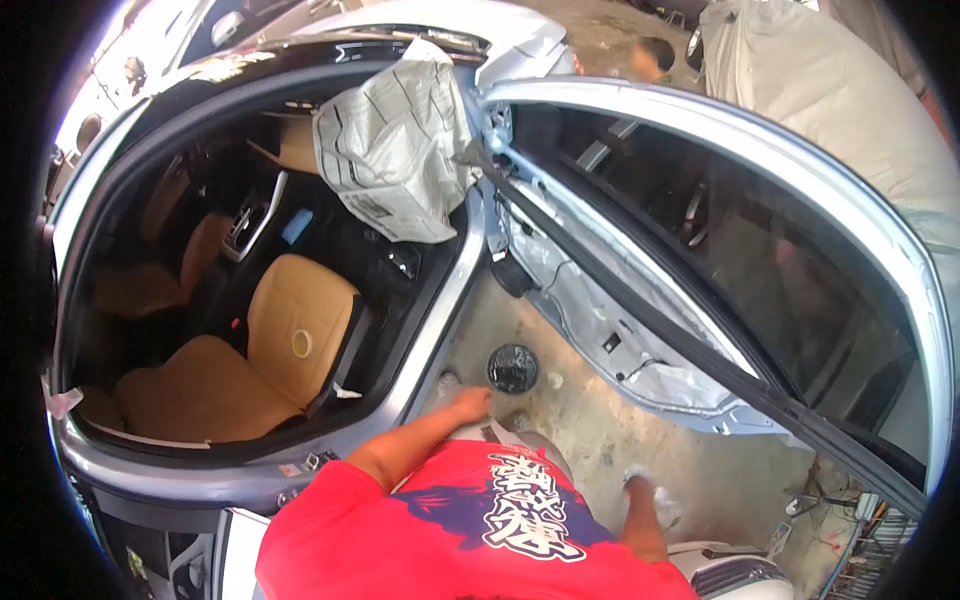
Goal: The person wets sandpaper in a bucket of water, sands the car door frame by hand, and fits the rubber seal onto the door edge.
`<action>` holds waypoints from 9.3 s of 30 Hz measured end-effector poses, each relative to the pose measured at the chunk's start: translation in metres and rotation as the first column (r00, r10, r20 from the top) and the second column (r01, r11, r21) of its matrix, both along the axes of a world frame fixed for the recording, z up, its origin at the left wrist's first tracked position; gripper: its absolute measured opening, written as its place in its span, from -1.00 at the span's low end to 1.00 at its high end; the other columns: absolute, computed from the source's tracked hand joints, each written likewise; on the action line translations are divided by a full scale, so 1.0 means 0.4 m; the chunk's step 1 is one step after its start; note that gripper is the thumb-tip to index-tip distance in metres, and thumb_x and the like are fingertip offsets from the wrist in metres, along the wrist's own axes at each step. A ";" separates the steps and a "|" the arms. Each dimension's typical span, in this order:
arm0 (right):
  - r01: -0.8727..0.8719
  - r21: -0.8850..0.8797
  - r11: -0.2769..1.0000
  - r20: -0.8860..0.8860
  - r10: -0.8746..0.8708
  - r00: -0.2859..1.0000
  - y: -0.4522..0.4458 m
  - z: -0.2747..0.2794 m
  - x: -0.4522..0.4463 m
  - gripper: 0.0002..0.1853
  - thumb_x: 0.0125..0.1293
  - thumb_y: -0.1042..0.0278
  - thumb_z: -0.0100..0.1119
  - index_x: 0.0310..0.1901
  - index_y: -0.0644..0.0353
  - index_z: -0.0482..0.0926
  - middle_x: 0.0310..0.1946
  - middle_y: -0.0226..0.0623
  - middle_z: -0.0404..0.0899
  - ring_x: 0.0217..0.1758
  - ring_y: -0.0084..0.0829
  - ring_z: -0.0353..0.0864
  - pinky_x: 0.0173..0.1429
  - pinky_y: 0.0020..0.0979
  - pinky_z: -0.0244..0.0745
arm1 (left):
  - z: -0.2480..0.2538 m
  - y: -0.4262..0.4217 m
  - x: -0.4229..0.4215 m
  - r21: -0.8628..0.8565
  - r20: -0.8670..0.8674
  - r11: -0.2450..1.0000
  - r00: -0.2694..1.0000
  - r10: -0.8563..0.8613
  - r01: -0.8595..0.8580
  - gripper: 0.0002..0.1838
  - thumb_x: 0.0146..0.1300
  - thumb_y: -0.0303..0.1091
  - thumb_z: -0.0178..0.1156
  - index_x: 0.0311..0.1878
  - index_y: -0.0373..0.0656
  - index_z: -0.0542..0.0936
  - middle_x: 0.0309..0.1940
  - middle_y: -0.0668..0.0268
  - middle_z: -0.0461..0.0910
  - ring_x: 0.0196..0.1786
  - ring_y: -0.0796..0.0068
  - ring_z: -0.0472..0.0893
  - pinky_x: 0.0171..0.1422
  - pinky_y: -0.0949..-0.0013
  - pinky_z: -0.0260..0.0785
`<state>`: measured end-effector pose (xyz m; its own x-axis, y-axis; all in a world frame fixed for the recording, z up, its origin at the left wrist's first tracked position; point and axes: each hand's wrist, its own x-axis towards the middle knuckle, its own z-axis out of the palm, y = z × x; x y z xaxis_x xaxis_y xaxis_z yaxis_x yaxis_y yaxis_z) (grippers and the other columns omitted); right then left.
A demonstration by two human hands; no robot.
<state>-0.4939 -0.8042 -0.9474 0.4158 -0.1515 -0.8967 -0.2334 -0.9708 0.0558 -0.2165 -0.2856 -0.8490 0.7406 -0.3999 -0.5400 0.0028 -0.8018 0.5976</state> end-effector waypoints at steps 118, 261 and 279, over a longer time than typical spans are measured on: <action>-0.681 -0.723 0.117 0.138 0.990 0.024 1.252 1.246 2.130 -0.55 0.20 0.28 0.24 0.09 0.25 0.42 0.07 0.06 0.55 0.11 0.00 0.62 0.12 -0.10 0.57 | -0.209 0.020 0.301 -0.067 -0.950 -0.480 -0.091 0.299 -0.875 -0.62 0.36 -0.12 0.11 0.15 -0.10 0.47 0.00 0.15 0.56 0.02 0.27 0.57 0.10 0.23 0.48; -0.708 -0.705 -0.038 -0.082 0.996 0.028 1.296 1.279 2.125 -0.69 0.19 0.31 0.14 -0.03 0.16 0.61 -0.07 -0.09 0.68 0.05 -0.11 0.66 0.06 -0.11 0.58 | -0.195 0.031 0.307 -0.068 -0.949 -0.434 -0.076 0.307 -0.898 -0.65 0.38 -0.21 0.01 0.16 -0.11 0.46 -0.01 0.19 0.56 0.05 0.27 0.57 0.14 0.22 0.47; -0.706 -0.688 0.169 0.256 0.967 -0.018 1.288 1.309 2.167 -0.68 0.17 0.21 0.16 -0.09 0.21 0.59 -0.19 -0.02 0.68 -0.03 -0.03 0.66 0.04 -0.08 0.55 | -0.211 0.031 0.302 -0.054 -0.951 -0.436 -0.087 0.297 -0.898 -0.64 0.37 -0.19 0.04 0.16 -0.11 0.46 -0.02 0.19 0.55 0.05 0.28 0.56 0.13 0.23 0.47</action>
<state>0.3728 -0.2890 -0.4237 0.7344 0.5492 -0.3988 0.6501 -0.4005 0.6458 -0.0958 -0.2732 -0.9333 0.5276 -0.0645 -0.8470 0.4622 0.8584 0.2226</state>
